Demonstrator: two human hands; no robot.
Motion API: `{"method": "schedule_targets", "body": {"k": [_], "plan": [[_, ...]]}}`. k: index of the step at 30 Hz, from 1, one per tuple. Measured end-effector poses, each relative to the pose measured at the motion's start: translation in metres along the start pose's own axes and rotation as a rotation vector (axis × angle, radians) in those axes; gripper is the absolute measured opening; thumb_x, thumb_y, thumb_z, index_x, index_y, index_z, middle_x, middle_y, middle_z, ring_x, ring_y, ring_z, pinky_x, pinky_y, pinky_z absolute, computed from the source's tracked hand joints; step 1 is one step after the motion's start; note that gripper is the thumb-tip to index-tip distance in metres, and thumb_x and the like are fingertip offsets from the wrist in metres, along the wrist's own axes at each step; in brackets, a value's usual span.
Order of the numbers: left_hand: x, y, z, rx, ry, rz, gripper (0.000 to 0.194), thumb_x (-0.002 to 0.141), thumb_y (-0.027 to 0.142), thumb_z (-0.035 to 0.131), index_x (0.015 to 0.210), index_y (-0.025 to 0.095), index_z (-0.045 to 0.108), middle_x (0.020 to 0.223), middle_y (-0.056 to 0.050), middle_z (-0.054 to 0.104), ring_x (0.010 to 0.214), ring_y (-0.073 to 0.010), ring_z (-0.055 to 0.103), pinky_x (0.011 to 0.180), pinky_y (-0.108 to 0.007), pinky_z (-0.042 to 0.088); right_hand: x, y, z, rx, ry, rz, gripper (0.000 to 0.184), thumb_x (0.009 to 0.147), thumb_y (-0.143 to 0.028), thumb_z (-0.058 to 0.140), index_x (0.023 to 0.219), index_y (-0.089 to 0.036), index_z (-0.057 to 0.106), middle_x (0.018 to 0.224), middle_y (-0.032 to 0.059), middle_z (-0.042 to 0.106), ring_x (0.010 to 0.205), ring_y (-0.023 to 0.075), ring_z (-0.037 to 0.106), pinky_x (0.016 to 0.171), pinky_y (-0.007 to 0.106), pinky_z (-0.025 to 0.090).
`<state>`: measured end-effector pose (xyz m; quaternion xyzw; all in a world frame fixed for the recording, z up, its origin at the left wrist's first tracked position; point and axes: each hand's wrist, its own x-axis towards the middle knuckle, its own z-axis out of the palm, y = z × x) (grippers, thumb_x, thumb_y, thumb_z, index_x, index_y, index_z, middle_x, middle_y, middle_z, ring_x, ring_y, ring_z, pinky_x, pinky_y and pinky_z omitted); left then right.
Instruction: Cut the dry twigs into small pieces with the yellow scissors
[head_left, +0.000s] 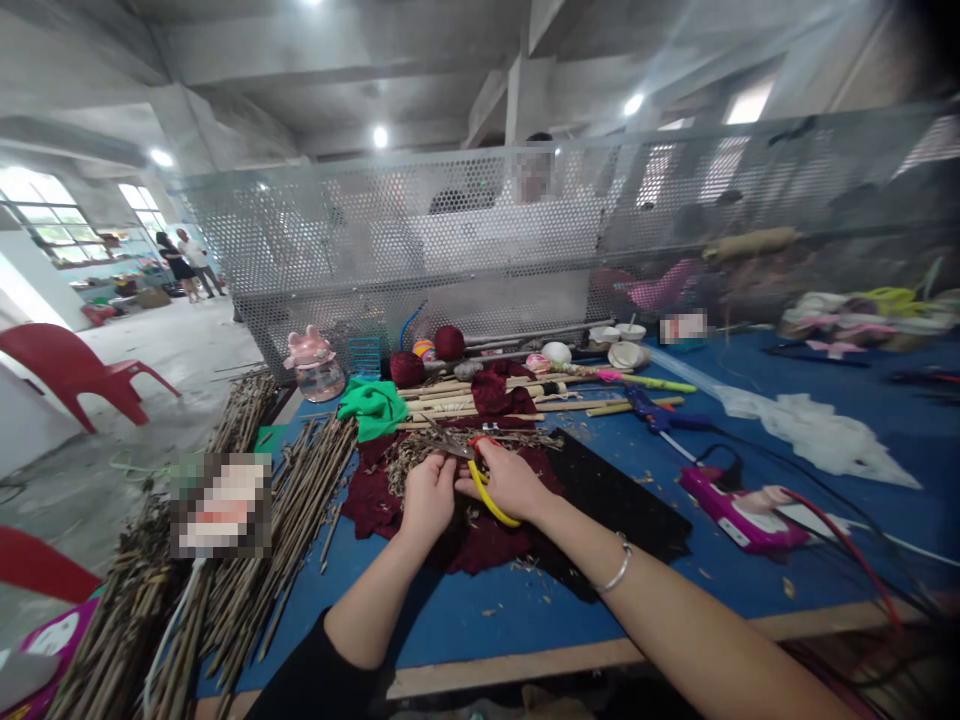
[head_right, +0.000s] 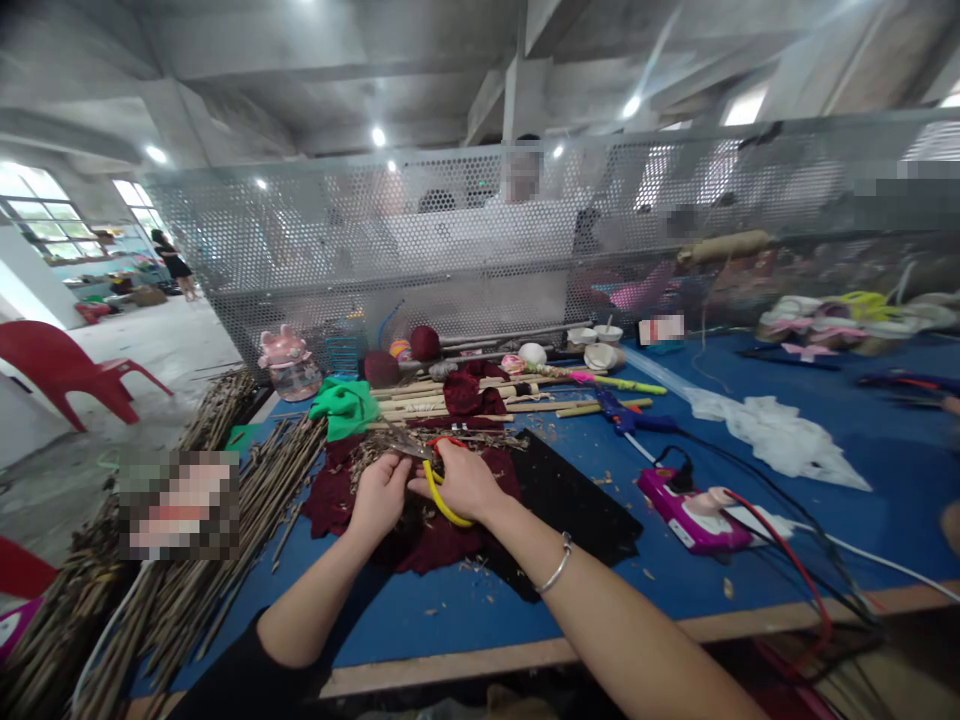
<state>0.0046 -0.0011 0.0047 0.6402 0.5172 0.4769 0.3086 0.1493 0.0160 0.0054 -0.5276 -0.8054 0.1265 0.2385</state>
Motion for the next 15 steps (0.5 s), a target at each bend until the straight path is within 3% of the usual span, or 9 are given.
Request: {"method": "schedule_targets", "body": {"k": [9,15], "plan": [[-0.0014,-0.0008,0.0014,-0.078,0.028,0.043,0.025,0.083,0.029,0.040,0.082,0.016,0.061,0.075,-0.005,0.065,0.071,-0.0150,0.058,0.071,-0.025,0.044,-0.0012,-0.0018,0.0055,-0.010,-0.020,0.074,0.035,0.073,-0.053,0.053,0.081,-0.019,0.048,0.070,0.0017,0.058,0.060,0.0131,0.053,0.051,0.021,0.025],[-0.0019,-0.0086,0.0067,-0.221,-0.036,-0.122,0.026,0.082,0.035,0.041,0.092,0.017,0.057,0.071,-0.003,0.061,0.056,-0.0123,0.056,0.047,-0.020,0.045,0.0017,-0.0019,0.0038,-0.038,-0.038,0.063,0.036,0.077,-0.055,0.047,0.077,-0.019,0.050,0.067,0.0025,0.059,0.060,0.0136,0.054,0.051,0.022,0.024]]}}
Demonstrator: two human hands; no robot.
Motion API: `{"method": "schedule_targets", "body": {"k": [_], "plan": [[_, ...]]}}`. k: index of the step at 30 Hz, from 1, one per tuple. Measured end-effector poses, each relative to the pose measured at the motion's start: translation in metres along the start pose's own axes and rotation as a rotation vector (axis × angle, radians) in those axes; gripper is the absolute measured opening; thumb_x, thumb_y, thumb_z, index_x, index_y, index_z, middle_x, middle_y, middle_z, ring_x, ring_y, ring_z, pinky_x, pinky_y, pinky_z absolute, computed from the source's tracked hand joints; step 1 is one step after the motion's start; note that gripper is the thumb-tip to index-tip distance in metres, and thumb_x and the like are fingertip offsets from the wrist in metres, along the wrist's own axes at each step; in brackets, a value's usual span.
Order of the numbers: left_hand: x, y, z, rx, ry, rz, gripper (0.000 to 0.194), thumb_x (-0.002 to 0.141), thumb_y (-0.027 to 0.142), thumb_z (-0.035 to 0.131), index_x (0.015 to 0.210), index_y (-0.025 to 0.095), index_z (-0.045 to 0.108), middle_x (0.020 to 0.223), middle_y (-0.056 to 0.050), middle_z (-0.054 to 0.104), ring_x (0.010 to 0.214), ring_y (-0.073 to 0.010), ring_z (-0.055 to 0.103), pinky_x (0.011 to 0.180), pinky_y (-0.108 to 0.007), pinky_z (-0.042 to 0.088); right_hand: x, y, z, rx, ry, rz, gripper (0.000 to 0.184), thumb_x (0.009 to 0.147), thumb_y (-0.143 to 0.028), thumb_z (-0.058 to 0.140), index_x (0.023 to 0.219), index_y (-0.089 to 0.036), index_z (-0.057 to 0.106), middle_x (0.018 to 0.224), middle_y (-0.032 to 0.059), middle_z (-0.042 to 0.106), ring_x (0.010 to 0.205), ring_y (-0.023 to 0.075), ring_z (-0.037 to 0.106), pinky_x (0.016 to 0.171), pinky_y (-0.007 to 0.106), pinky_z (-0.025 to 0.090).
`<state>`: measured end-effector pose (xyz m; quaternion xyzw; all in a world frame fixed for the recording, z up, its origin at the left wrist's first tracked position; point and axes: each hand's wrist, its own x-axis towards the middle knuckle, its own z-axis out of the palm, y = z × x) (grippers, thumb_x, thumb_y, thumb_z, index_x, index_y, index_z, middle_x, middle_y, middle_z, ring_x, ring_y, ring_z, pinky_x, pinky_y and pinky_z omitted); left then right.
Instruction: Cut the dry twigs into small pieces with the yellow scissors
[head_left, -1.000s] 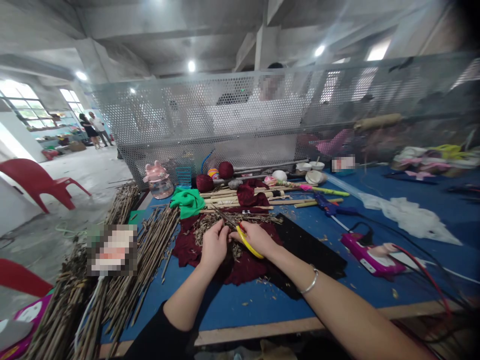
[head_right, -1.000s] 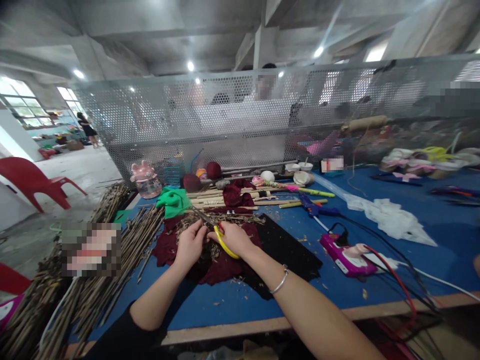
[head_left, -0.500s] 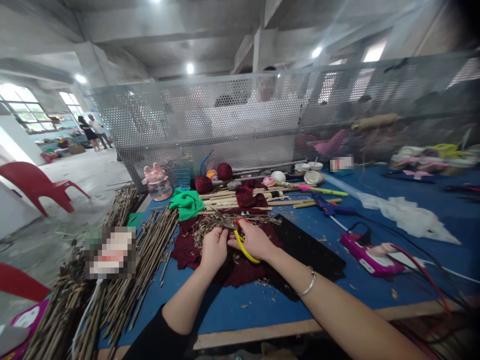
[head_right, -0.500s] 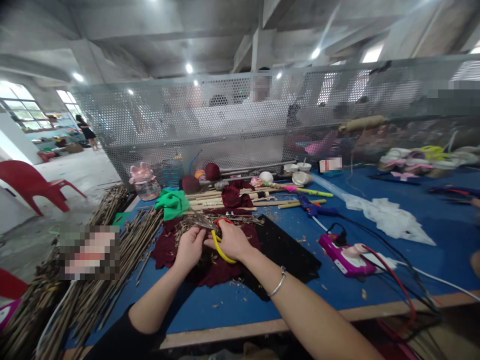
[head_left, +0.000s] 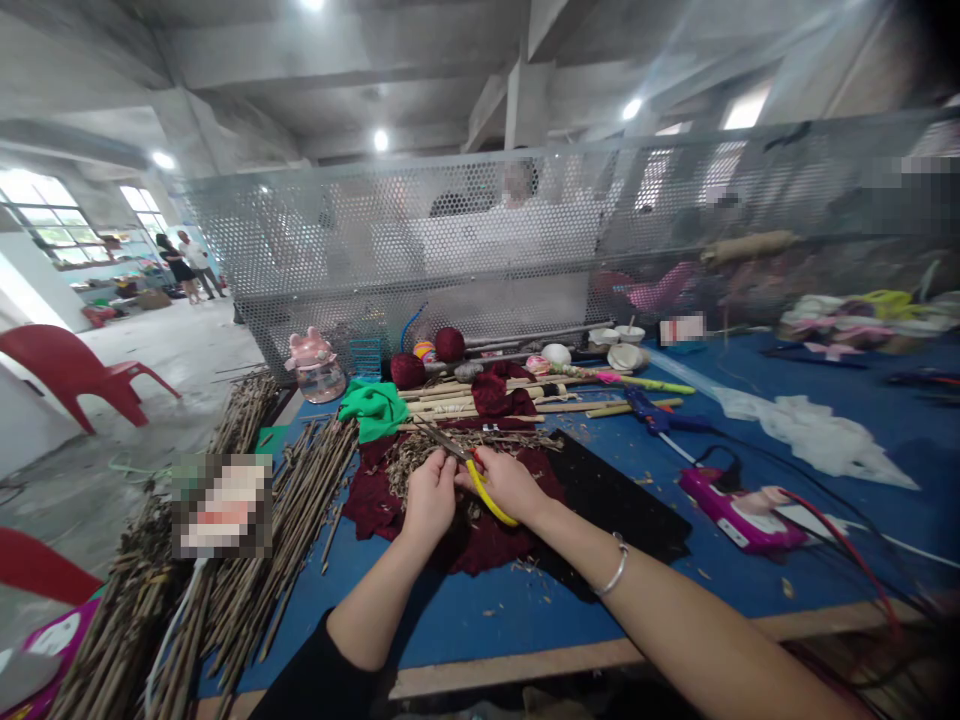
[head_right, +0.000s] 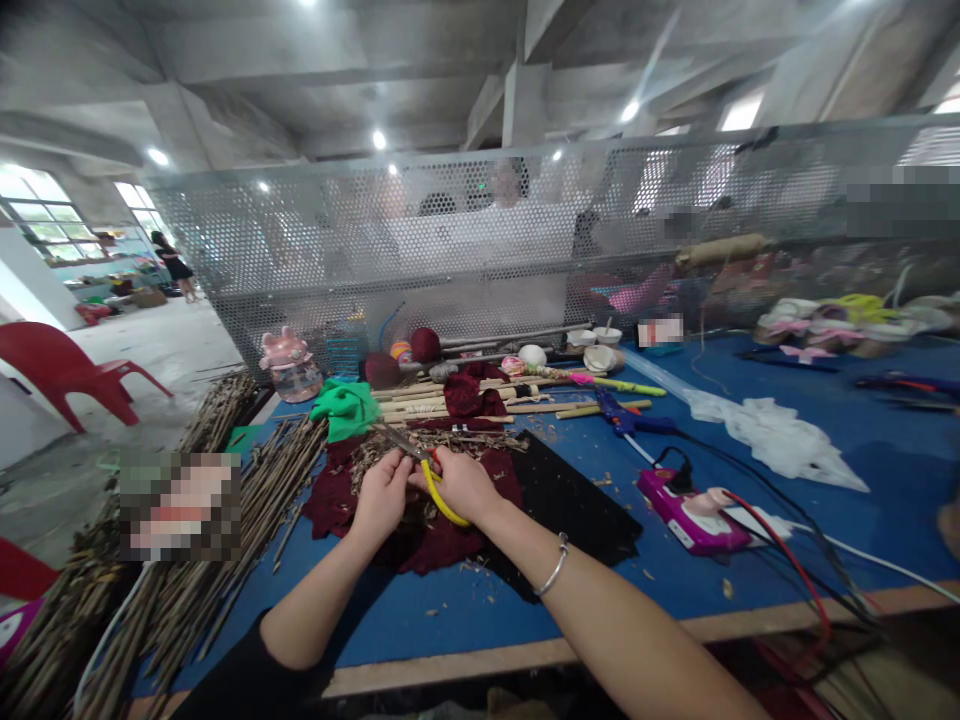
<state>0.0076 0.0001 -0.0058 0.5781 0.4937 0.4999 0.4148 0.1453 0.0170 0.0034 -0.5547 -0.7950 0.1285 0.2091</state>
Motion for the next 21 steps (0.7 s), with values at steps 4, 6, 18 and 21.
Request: {"method": "schedule_targets", "body": {"k": [4,6,18,21], "plan": [[0.0018,0.0021,-0.0002,-0.078,0.011,-0.079,0.030,0.081,0.038,0.040,0.100,0.018,0.053,0.064,0.000,0.056,0.048,-0.0103,0.052,0.039,-0.019,0.042,0.0007,0.0017,-0.0021,-0.037,0.036,-0.004,0.035,0.076,-0.055,0.047,0.077,-0.019,0.049,0.067,0.0022,0.059,0.061,0.0142,0.054,0.052,0.022,0.024],[0.0026,0.0047,-0.0007,-0.098,0.037,-0.081,0.030,0.081,0.038,0.042,0.100,0.017,0.052,0.065,0.000,0.055,0.047,-0.0097,0.051,0.037,-0.018,0.042,0.0004,0.0030,-0.0023,-0.049,0.063,-0.003,0.035,0.074,-0.054,0.051,0.081,-0.020,0.049,0.069,0.0018,0.059,0.062,0.0148,0.055,0.052,0.022,0.024],[0.0029,0.0022,-0.0020,-0.101,0.039,0.003,0.018,0.079,0.033,0.046,0.087,0.018,0.050,0.074,-0.002,0.062,0.052,-0.0090,0.053,0.043,-0.017,0.041,0.0007,0.0082,0.0017,0.057,0.109,-0.117,0.038,0.069,-0.049,0.058,0.086,-0.018,0.043,0.085,0.0045,0.053,0.077,0.0166,0.051,0.065,0.025,0.035],[0.0039,0.0040,-0.0025,-0.096,0.037,0.094,0.014,0.079,0.027,0.047,0.085,0.016,0.053,0.078,-0.004,0.062,0.069,-0.0117,0.058,0.064,-0.022,0.046,0.0001,0.0071,0.0019,0.067,0.106,-0.132,0.041,0.068,-0.049,0.060,0.088,-0.018,0.043,0.088,0.0056,0.052,0.081,0.0172,0.050,0.069,0.027,0.036]]}}
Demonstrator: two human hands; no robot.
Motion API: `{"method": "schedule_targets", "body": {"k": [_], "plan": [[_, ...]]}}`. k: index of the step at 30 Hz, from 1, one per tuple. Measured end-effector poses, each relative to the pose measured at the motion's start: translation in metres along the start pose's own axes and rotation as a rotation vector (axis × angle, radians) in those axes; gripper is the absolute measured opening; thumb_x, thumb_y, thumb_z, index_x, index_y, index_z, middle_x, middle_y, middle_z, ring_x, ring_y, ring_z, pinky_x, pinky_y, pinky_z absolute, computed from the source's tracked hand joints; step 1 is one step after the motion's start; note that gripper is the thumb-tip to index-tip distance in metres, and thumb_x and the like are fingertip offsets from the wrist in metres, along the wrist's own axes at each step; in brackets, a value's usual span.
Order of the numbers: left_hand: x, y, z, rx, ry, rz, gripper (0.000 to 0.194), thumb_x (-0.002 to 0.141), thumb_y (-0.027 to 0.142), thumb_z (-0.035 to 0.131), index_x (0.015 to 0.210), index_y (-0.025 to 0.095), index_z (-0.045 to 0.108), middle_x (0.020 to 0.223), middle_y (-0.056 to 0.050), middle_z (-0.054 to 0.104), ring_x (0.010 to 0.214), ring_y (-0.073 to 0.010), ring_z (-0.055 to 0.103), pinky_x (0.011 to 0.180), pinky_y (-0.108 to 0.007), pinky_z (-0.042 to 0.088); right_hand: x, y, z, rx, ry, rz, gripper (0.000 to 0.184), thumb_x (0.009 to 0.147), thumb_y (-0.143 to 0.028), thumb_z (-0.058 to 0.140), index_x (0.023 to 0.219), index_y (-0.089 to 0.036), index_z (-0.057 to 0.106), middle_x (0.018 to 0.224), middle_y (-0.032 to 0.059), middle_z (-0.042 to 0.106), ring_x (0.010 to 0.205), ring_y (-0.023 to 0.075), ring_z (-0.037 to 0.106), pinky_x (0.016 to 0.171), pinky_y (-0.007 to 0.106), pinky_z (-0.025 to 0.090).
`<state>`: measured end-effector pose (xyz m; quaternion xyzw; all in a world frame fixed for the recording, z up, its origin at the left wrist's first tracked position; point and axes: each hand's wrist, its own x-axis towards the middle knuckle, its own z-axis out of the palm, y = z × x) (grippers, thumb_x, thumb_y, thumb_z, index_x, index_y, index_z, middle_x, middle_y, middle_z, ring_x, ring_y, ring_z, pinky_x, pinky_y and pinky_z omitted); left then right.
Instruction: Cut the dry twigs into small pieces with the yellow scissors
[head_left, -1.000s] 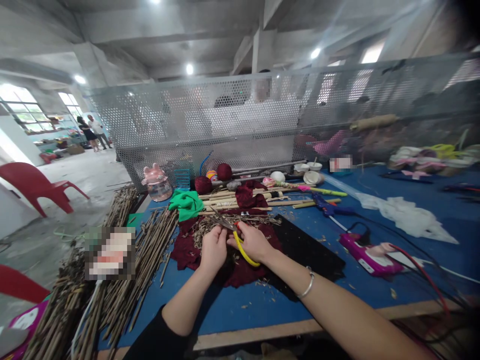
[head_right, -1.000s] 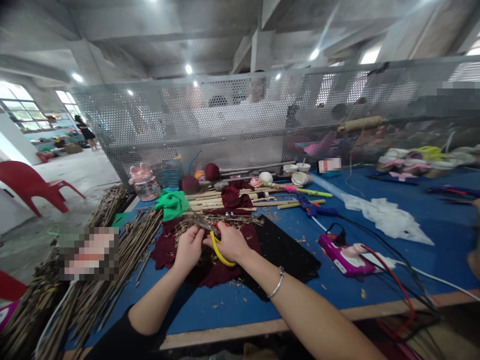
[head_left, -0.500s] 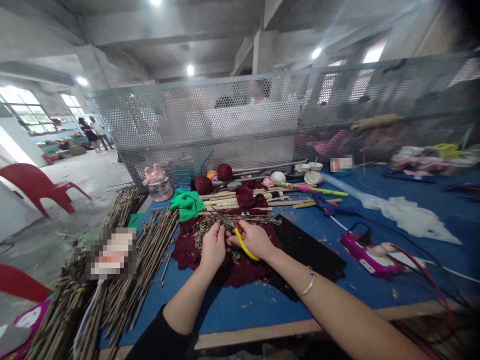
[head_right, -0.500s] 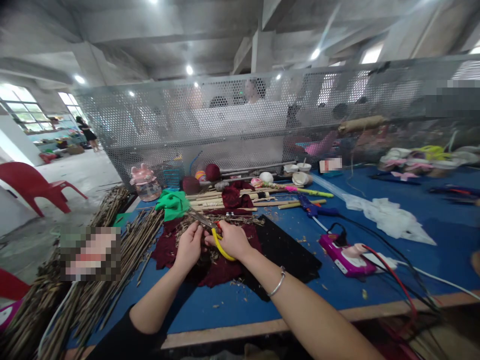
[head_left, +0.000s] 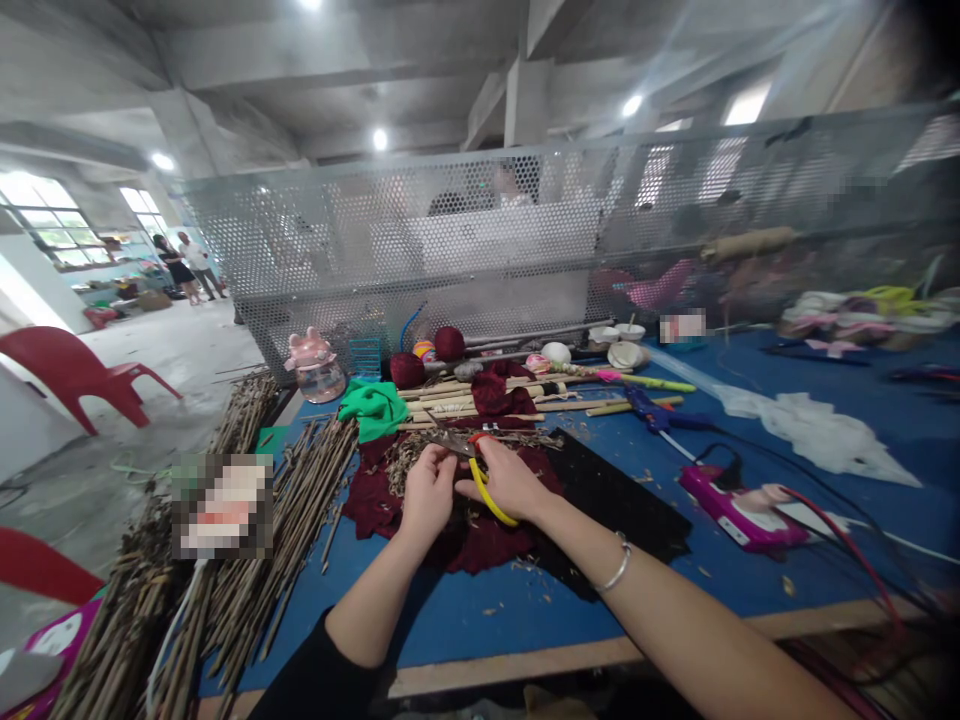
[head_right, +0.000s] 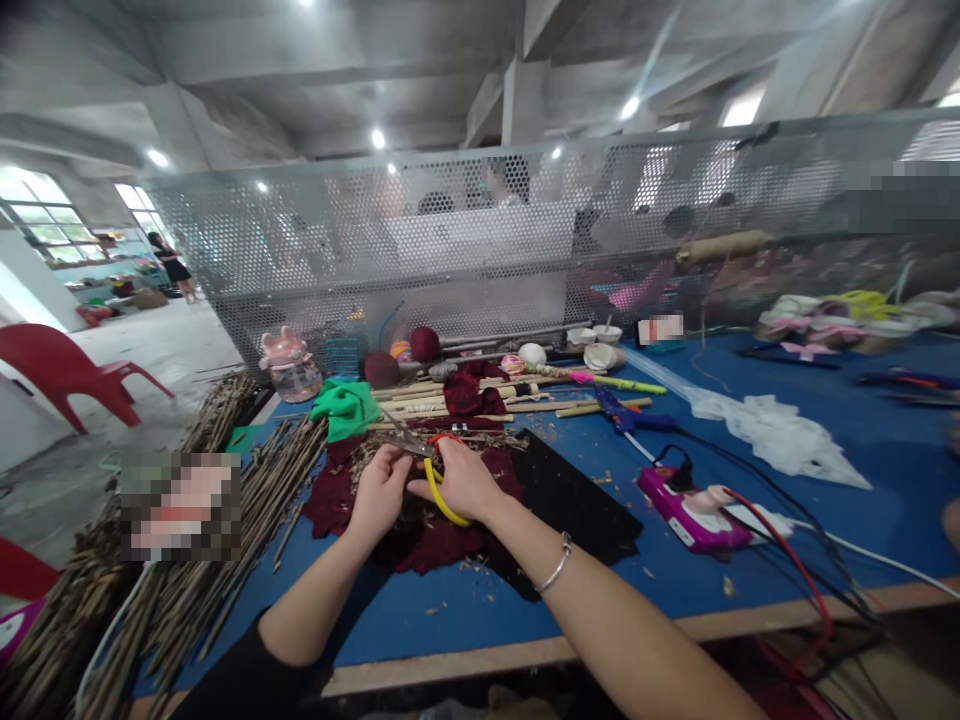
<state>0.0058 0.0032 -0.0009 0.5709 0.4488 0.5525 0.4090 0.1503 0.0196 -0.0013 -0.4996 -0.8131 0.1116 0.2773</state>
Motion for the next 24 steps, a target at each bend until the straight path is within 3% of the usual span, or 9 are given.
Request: {"method": "schedule_targets", "body": {"k": [3,9,15,24], "plan": [[0.0009,0.0006,-0.0003,-0.007,-0.012,0.006,0.013,0.079,0.025,0.047,0.085,0.016,0.054,0.076,-0.003,0.061,0.070,-0.0126,0.058,0.068,-0.024,0.046,-0.0008,-0.0018,-0.0013,0.000,-0.023,0.021,0.041,0.067,-0.049,0.060,0.088,-0.018,0.043,0.088,0.0053,0.053,0.079,0.0168,0.051,0.067,0.026,0.035],[-0.0003,0.0011,-0.0005,-0.018,-0.047,-0.045,0.017,0.079,0.031,0.046,0.084,0.016,0.051,0.066,-0.001,0.057,0.058,-0.0111,0.053,0.054,-0.021,0.043,-0.0016,-0.0048,-0.0035,-0.062,-0.062,0.148,0.033,0.074,-0.049,0.054,0.083,-0.019,0.045,0.073,0.0017,0.055,0.064,0.0141,0.051,0.055,0.023,0.026],[-0.0029,-0.0003,0.0001,0.044,0.035,-0.011,0.019,0.079,0.035,0.046,0.079,0.017,0.051,0.065,-0.001,0.059,0.055,-0.0104,0.053,0.053,-0.020,0.043,-0.0024,-0.0047,0.0036,0.030,-0.075,0.143,0.032,0.075,-0.051,0.050,0.077,-0.019,0.045,0.066,-0.0001,0.054,0.055,0.0110,0.046,0.050,0.021,0.023],[-0.0028,0.0021,0.0007,-0.010,0.051,-0.105,0.024,0.078,0.039,0.046,0.088,0.018,0.051,0.073,-0.002,0.060,0.055,-0.0107,0.055,0.042,-0.018,0.042,0.0008,-0.0026,0.0054,0.080,-0.072,0.125,0.035,0.076,-0.052,0.048,0.071,-0.018,0.048,0.063,0.0001,0.054,0.054,0.0106,0.044,0.049,0.020,0.026]]}}
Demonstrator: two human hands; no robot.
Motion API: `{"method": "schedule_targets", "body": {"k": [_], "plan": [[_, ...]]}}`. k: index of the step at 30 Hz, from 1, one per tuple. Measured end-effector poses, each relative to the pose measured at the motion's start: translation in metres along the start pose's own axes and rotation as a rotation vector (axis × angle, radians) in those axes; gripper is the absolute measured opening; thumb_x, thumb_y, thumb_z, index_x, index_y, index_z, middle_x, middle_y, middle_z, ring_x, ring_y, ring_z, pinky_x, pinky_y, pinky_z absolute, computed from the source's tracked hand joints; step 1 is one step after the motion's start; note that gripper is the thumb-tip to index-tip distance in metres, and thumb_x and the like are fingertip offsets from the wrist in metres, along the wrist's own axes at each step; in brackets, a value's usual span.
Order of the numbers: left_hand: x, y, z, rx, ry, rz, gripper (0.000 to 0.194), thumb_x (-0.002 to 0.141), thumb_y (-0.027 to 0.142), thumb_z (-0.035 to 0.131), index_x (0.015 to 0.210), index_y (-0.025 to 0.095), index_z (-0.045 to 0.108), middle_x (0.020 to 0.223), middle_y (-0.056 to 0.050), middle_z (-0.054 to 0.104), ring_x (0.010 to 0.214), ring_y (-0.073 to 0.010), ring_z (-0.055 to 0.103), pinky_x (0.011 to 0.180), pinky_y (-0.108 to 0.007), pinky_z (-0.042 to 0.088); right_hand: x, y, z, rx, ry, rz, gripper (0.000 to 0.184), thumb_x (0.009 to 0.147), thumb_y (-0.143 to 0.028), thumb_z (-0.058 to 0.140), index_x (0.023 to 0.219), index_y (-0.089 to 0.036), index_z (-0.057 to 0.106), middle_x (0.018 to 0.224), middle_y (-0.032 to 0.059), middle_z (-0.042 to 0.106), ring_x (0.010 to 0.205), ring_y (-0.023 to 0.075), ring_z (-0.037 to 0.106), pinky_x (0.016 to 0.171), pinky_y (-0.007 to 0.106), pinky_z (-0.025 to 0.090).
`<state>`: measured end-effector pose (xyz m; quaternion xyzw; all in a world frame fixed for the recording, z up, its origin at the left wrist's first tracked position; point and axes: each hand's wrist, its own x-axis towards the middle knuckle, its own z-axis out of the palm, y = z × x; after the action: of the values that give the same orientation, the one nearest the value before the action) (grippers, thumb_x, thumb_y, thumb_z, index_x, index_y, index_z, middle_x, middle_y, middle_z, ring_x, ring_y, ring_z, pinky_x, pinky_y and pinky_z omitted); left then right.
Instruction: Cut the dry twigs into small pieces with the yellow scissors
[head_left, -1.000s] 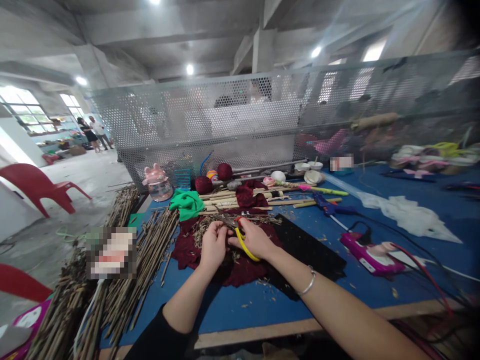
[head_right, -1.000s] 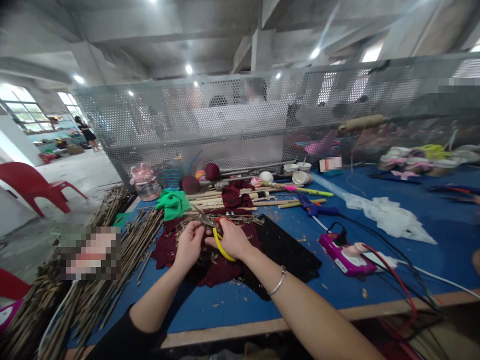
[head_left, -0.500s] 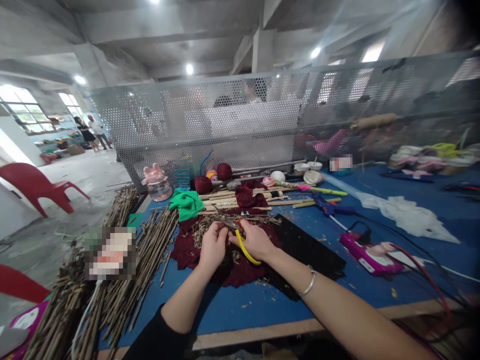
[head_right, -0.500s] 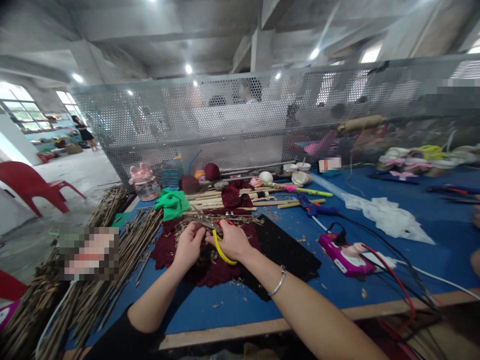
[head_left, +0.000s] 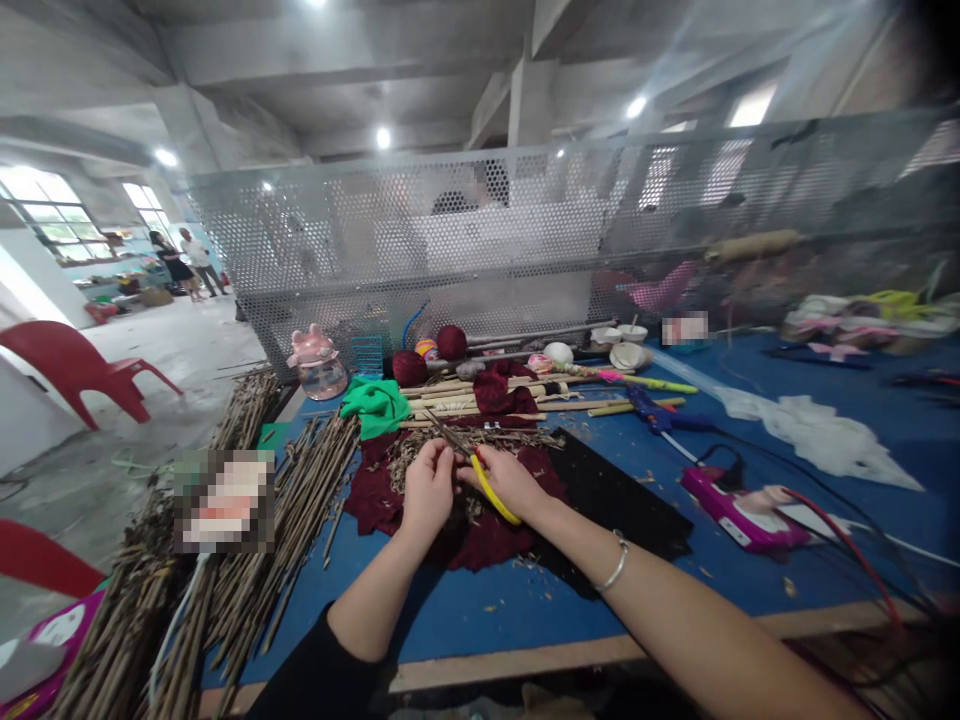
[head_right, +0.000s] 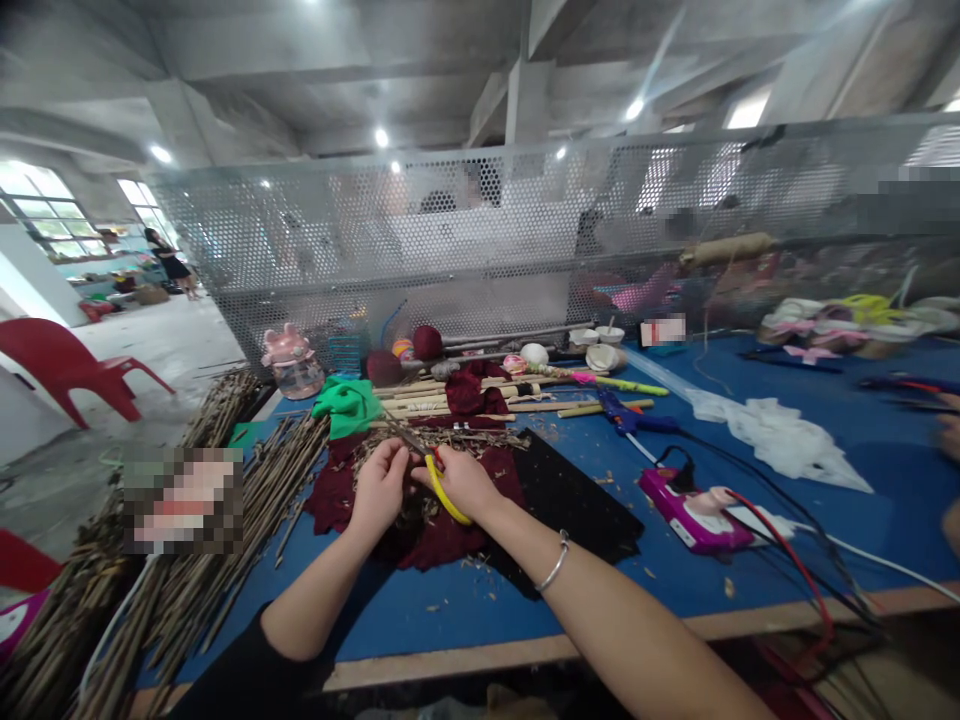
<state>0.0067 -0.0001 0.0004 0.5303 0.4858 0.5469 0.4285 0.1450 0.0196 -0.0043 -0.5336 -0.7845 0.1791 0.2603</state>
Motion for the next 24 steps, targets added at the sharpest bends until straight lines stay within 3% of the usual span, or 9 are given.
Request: {"method": "schedule_targets", "body": {"k": [5,9,16,24], "plan": [[0.0023,0.0017,-0.0004,-0.042,-0.012,-0.024,0.023,0.078,0.037,0.045,0.086,0.017,0.051,0.070,-0.001,0.059,0.045,-0.0070,0.049,0.036,-0.015,0.036,0.0001,-0.0007,-0.0040,-0.071,-0.005,0.000,0.035,0.076,-0.053,0.048,0.072,-0.018,0.048,0.063,0.0005,0.055,0.056,0.0113,0.047,0.051,0.021,0.026],[0.0025,0.0010,0.0002,-0.049,-0.014,-0.016,0.024,0.078,0.038,0.045,0.084,0.015,0.053,0.067,-0.001,0.059,0.043,-0.0071,0.048,0.039,-0.017,0.040,-0.0016,0.0000,-0.0073,-0.160,0.017,-0.004,0.035,0.074,-0.053,0.052,0.081,-0.019,0.046,0.068,0.0010,0.057,0.060,0.0133,0.052,0.053,0.022,0.026],[0.0004,0.0013,0.0015,0.036,-0.047,0.004,0.022,0.078,0.035,0.045,0.081,0.015,0.055,0.064,-0.001,0.060,0.040,-0.0069,0.045,0.038,-0.018,0.038,-0.0022,0.0006,-0.0065,-0.080,0.032,-0.040,0.038,0.069,-0.049,0.059,0.087,-0.019,0.044,0.084,0.0040,0.056,0.076,0.0159,0.054,0.062,0.023,0.032],[-0.0020,0.0066,0.0024,0.035,-0.048,0.059,0.026,0.080,0.038,0.043,0.072,0.015,0.054,0.057,0.001,0.053,0.043,-0.0074,0.046,0.041,-0.018,0.039,-0.0004,0.0023,-0.0045,-0.117,0.019,0.018,0.035,0.074,-0.054,0.050,0.075,-0.020,0.046,0.063,-0.0007,0.054,0.054,0.0111,0.047,0.050,0.021,0.023]]}}
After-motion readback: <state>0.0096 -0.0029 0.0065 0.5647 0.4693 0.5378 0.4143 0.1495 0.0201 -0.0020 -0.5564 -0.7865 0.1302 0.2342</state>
